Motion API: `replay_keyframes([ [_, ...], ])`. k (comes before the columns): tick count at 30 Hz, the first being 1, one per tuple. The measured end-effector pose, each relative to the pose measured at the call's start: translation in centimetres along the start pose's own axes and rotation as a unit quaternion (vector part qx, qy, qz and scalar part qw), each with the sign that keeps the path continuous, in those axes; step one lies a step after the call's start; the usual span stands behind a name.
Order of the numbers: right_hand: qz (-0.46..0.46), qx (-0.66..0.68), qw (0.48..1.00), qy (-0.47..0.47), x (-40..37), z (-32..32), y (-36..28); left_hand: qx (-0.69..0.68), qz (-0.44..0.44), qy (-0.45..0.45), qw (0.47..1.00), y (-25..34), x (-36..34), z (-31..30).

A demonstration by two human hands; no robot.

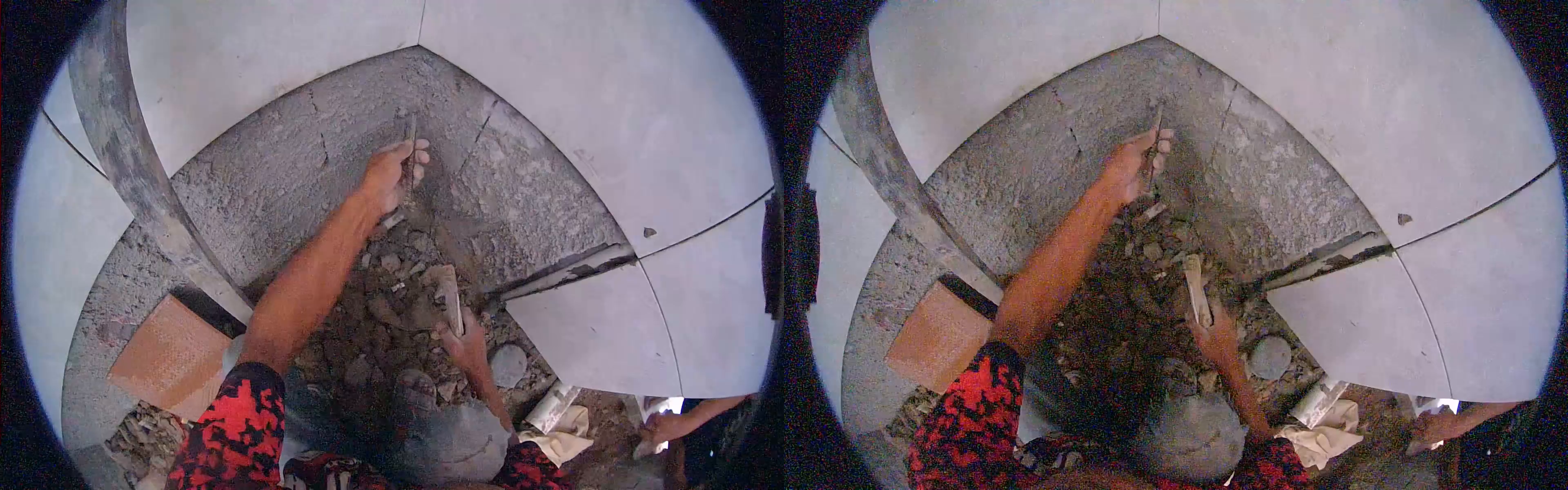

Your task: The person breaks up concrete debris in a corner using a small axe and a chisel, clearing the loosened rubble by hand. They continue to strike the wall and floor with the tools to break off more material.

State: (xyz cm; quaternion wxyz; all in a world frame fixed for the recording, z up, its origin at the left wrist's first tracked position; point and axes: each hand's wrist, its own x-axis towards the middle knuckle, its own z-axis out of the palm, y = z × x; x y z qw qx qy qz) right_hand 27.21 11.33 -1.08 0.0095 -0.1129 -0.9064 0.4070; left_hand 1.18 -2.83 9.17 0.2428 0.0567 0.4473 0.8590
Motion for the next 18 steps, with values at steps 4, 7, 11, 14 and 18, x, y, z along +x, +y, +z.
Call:
replay_keyframes([
  [4, -0.006, 0.03, 1.0, -0.003, 0.2, -0.7, -1.5, -0.064, -0.013, -0.018, 0.998, -0.2, 0.4, -0.9],
  [7, -0.068, 0.074, 0.995, 0.024, 0.6, -1.1, -2.2, -0.117, -0.023, -0.051, 0.992, -0.2, 1.2, -1.5],
  [11, 0.057, 0.187, 0.979, -0.063, 1.0, -2.9, -7.0, -0.158, -0.041, -0.073, 0.984, 0.5, 0.8, -1.0],
  [14, 0.039, 0.064, 0.995, -0.069, 3.0, -1.8, -4.8, -0.187, -0.039, -0.086, 0.978, 0.2, 1.3, -0.8],
  [18, -0.269, -0.073, 0.96, 0.034, 5.8, -4.3, -9.7, -0.26, -0.043, -0.113, 0.958, 0.0, 1.9, -1.2],
])
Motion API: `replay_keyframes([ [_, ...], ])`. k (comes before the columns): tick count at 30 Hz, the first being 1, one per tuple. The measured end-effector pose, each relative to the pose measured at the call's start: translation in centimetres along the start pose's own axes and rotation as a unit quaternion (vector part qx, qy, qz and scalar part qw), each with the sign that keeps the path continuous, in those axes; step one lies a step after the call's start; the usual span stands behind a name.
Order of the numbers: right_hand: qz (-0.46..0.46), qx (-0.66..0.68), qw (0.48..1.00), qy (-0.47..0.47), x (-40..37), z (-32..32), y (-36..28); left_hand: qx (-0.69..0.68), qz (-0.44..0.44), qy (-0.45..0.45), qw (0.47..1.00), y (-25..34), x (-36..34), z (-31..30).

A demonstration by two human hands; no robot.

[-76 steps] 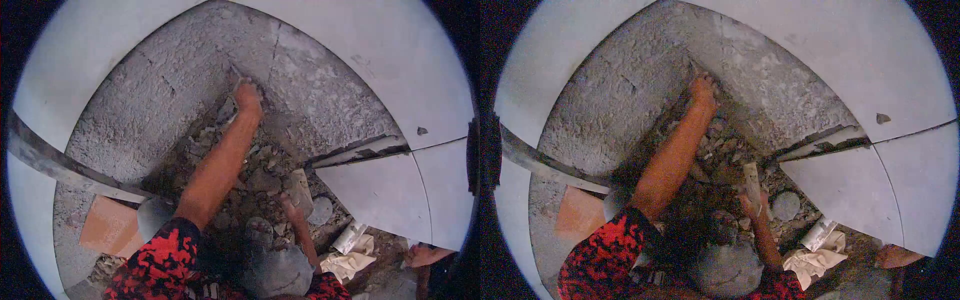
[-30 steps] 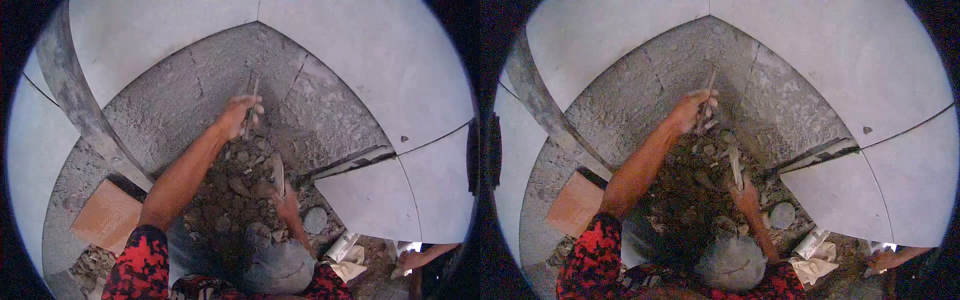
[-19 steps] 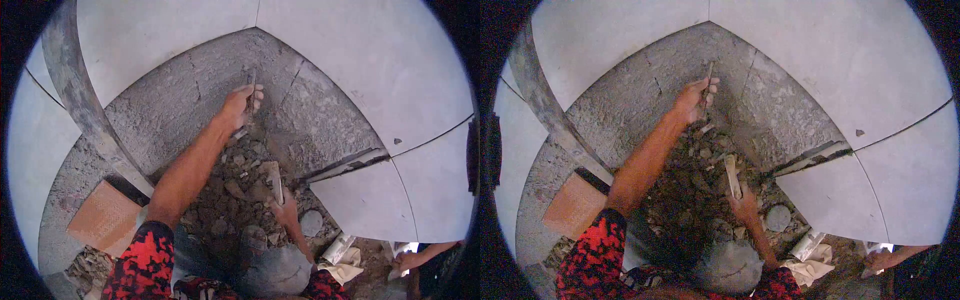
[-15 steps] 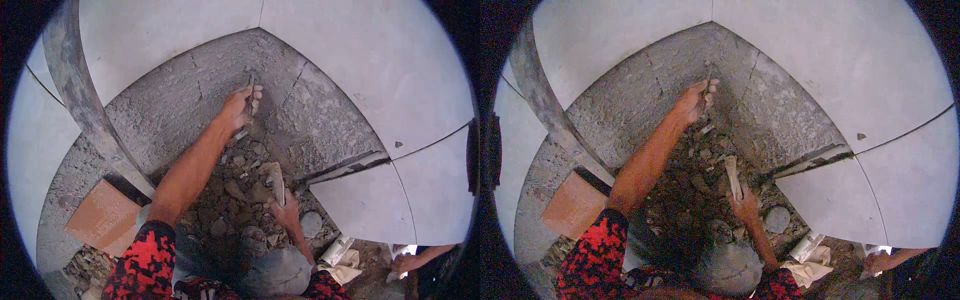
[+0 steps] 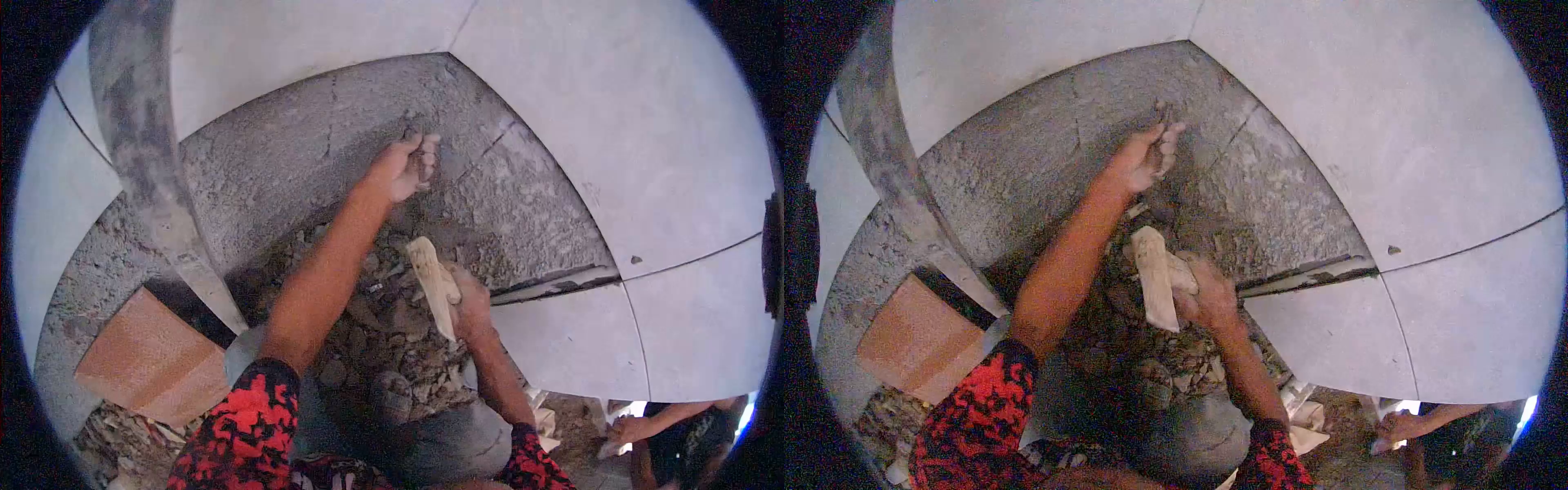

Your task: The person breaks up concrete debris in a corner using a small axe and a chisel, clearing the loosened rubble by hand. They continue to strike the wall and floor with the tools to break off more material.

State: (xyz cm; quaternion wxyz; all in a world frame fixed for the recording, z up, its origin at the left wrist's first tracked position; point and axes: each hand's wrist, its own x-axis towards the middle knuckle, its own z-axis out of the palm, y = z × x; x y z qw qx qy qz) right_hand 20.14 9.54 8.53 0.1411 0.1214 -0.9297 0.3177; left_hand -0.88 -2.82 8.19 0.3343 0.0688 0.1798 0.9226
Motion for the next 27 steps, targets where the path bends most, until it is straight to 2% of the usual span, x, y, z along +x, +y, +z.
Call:
replay_keyframes([
  [1, -0.004, -0.007, 1.0, -0.005, 0.7, -0.7, -1.2, -0.02, -0.003, -0.013, 1.0, 0.2, 0.2, 0.2],
  [3, -0.19, -0.02, 0.981, 0.045, 2.1, -2.2, -3.6, -0.034, 0.0, -0.003, 0.999, 0.6, 0.8, 0.3],
  [4, -0.145, -0.012, 0.989, -0.016, 2.7, -3.4, -5.7, -0.038, -0.006, 0.009, 0.999, 0.6, 0.7, 0.2],
  [5, -0.148, -0.017, 0.989, -0.021, 3.2, -3.4, -5.8, -0.044, -0.002, 0.006, 0.999, 0.8, 0.7, 0.1],
  [7, -0.061, -0.129, 0.989, -0.037, 4.0, -3.0, -4.9, -0.029, -0.014, -0.005, 0.999, 1.3, 0.2, 0.0],
  [8, 0.011, -0.106, 0.994, 0.004, 4.7, -1.7, -2.4, -0.032, -0.011, -0.008, 0.999, 1.5, 0.3, -0.5],
  [9, 0.055, -0.256, 0.964, -0.033, 5.8, -1.3, -1.3, -0.041, -0.024, -0.03, 0.998, 1.5, 0.4, -1.5],
  [11, 0.142, -0.29, 0.943, -0.08, 5.4, -1.3, -1.8, -0.046, -0.034, -0.058, 0.997, 1.8, 0.0, -1.4],
  [13, 0.056, -0.173, 0.983, 0.005, 4.1, -1.6, -4.3, 0.061, -0.025, 0.014, 0.998, 1.7, -0.6, -0.3],
  [14, -0.027, -0.116, 0.992, 0.05, 3.5, -1.5, -5.4, 0.036, -0.026, 0.003, 0.999, 1.4, -0.2, -0.5],
  [15, -0.067, -0.211, 0.975, 0.016, 3.4, -2.2, -8.2, 0.031, -0.026, 0.005, 0.999, 1.1, 0.2, -0.7],
  [17, -0.144, -0.034, 0.986, 0.076, 2.6, -1.0, -5.1, -0.03, -0.033, 0.033, 0.998, 1.0, 0.8, 0.0],
  [19, 0.084, -0.114, 0.988, 0.057, 3.7, 0.2, 0.9, -0.019, 0.0, 0.038, 0.999, 0.7, 2.2, -0.4],
  [20, 0.087, -0.278, 0.956, 0.026, 4.8, -0.1, -0.8, -0.012, 0.025, 0.047, 0.998, -0.1, 2.4, -0.7],
  [21, 0.089, -0.278, 0.956, 0.027, 4.3, -0.6, -2.0, -0.012, 0.023, 0.046, 0.999, -0.4, 1.9, -0.4],
  [23, 0.058, -0.171, 0.981, 0.065, 4.0, -1.3, -3.1, 0.0, 0.029, 0.063, 0.998, 0.2, 1.5, 0.3],
  [24, 0.066, -0.171, 0.981, 0.058, 2.7, -1.3, -3.0, -0.042, 0.018, 0.021, 0.999, -0.2, 2.2, -0.4],
  [25, 0.076, -0.043, 0.993, 0.076, 2.2, -1.2, -2.6, -0.041, 0.02, 0.022, 0.999, -0.6, 2.9, -0.8],
  [27, 0.092, 0.212, 0.966, 0.112, 1.8, -1.1, -2.2, -0.074, 0.038, 0.067, 0.994, -0.3, 2.1, 0.8],
])
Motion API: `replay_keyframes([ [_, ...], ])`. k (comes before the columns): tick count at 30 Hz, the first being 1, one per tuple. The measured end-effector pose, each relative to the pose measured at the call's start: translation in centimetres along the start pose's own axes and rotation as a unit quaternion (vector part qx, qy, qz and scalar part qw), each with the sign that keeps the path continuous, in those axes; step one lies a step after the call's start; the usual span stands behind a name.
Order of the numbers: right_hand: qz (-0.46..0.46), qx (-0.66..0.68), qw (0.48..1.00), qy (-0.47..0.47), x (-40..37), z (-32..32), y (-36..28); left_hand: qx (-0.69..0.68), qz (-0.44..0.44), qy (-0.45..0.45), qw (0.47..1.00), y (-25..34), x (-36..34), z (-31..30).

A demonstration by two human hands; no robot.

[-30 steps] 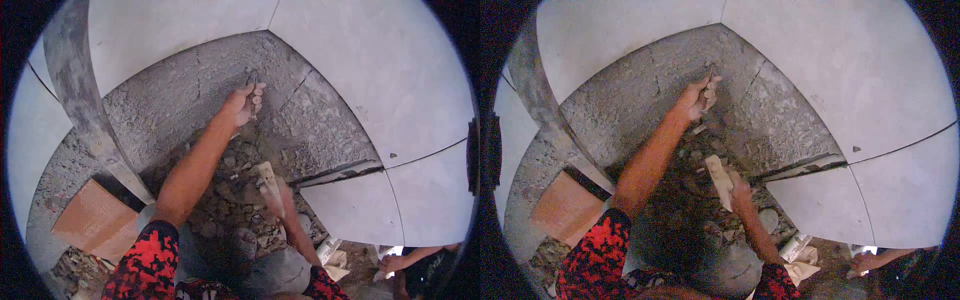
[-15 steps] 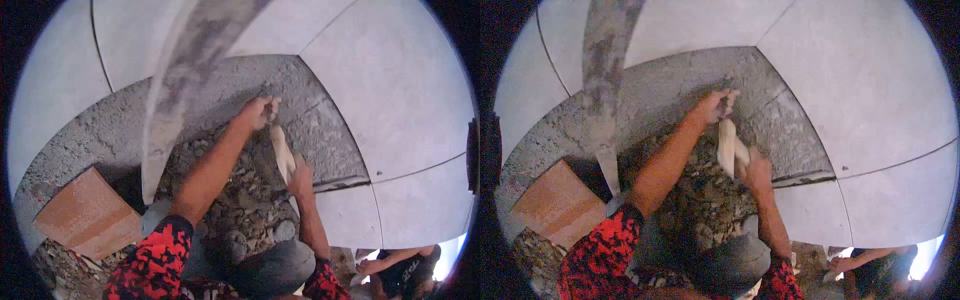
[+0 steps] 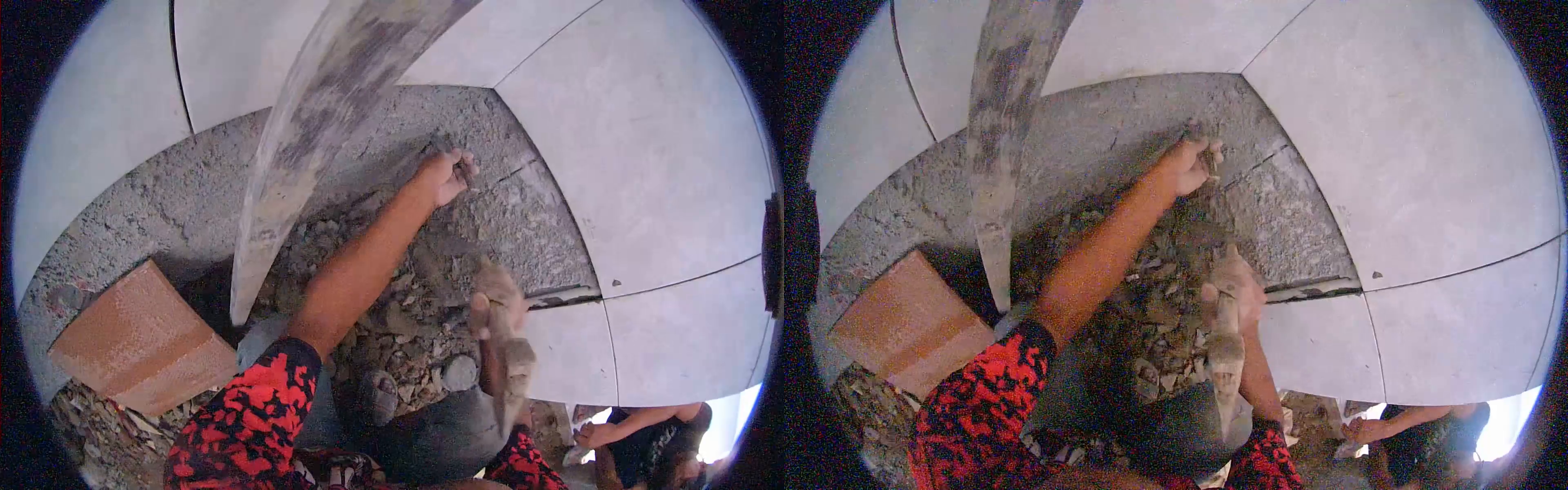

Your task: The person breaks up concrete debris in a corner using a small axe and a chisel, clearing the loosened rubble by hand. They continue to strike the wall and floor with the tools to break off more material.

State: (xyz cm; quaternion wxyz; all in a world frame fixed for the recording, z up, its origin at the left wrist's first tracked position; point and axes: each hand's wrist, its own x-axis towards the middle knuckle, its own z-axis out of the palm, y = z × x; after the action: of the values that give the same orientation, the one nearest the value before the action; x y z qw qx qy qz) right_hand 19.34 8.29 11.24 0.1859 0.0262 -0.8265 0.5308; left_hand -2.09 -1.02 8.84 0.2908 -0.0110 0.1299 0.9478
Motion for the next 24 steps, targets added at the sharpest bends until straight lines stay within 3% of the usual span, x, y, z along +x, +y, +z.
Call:
replay_keyframes([
  [1, 0.077, -0.376, 0.922, -0.045, 1.3, 1.3, -2.7, 0.0, 0.002, -0.003, 1.0, 0.3, 0.0, 0.5],
  [2, 0.08, -0.378, 0.921, -0.045, 2.2, 1.1, -1.5, 0.007, 0.013, -0.008, 1.0, 0.2, -0.3, 0.8],
  [4, -0.003, -0.458, 0.887, -0.051, 2.9, 0.1, 2.3, 0.018, 0.017, -0.011, 1.0, -0.9, -0.9, 0.7],
  [5, -0.105, -0.38, 0.919, -0.022, 2.4, 0.1, 1.6, -0.035, 0.017, -0.018, 0.999, -0.1, -0.1, 1.2],
  [6, -0.107, -0.377, 0.92, -0.024, 2.1, 0.4, 0.4, -0.096, 0.007, -0.011, 0.995, -0.3, 0.3, 0.9],
  [8, -0.047, -0.18, 0.983, -0.003, 0.0, 0.2, -2.2, -0.033, -0.006, -0.035, 0.999, -0.8, 0.2, 0.2],
  [9, 0.197, -0.027, 0.98, 0.029, -0.2, -0.2, -2.6, -0.018, 0.005, -0.007, 1.0, -0.8, -0.4, 0.9],
  [10, 0.194, -0.024, 0.98, 0.031, 0.4, 0.0, -1.5, -0.003, 0.018, 0.019, 1.0, -0.5, -0.9, 1.8],
  [11, 0.092, -0.18, 0.979, 0.038, 1.6, 0.7, 1.0, -0.001, 0.02, 0.015, 1.0, -0.2, -0.5, 1.8],
  [12, -0.007, -0.331, 0.942, 0.044, 2.6, 1.0, 3.3, -0.002, 0.029, -0.006, 1.0, -0.4, 0.1, 1.2],
  [13, 0.053, -0.408, 0.912, -0.006, 3.5, 0.4, 5.2, -0.004, 0.033, -0.024, 0.999, -1.0, 0.2, 0.8],
  [14, 0.057, -0.406, 0.912, -0.003, 2.6, 0.2, 4.5, -0.001, 0.028, -0.023, 0.999, -1.5, -0.1, 0.6],
  [16, -0.05, -0.294, 0.954, -0.016, 2.3, 0.3, 0.5, -0.04, 0.027, -0.013, 0.999, -0.5, 0.3, 1.1],
  [17, 0.108, -0.177, 0.978, -0.012, 0.9, 0.9, -2.9, -0.038, 0.032, -0.039, 0.998, -1.0, 0.7, 0.6],
  [18, 0.111, -0.174, 0.978, -0.016, 0.6, 0.5, -0.9, -0.037, 0.033, -0.033, 0.998, -1.0, 0.4, 0.8],
  [19, 0.004, -0.027, 1.0, -0.006, 0.2, -0.2, 2.2, -0.056, 0.034, 0.014, 0.998, -1.0, -0.3, 1.6],
  [20, -0.111, 0.119, 0.987, 0.007, 0.3, -0.6, 3.8, -0.074, 0.037, 0.054, 0.995, -0.8, -0.4, 2.5],
  [21, -0.114, 0.118, 0.986, 0.009, 1.5, -0.5, 3.3, -0.073, 0.036, 0.05, 0.995, -0.6, 0.2, 2.4],
  [22, -0.041, -0.028, 0.999, -0.011, 3.1, -0.4, 2.8, -0.076, 0.028, 0.022, 0.996, -0.6, 0.6, 1.9],
  [24, 0.118, -0.308, 0.943, -0.047, 4.4, 0.4, 1.0, -0.074, 0.007, 0.001, 0.997, -2.1, 0.0, 0.6],
])
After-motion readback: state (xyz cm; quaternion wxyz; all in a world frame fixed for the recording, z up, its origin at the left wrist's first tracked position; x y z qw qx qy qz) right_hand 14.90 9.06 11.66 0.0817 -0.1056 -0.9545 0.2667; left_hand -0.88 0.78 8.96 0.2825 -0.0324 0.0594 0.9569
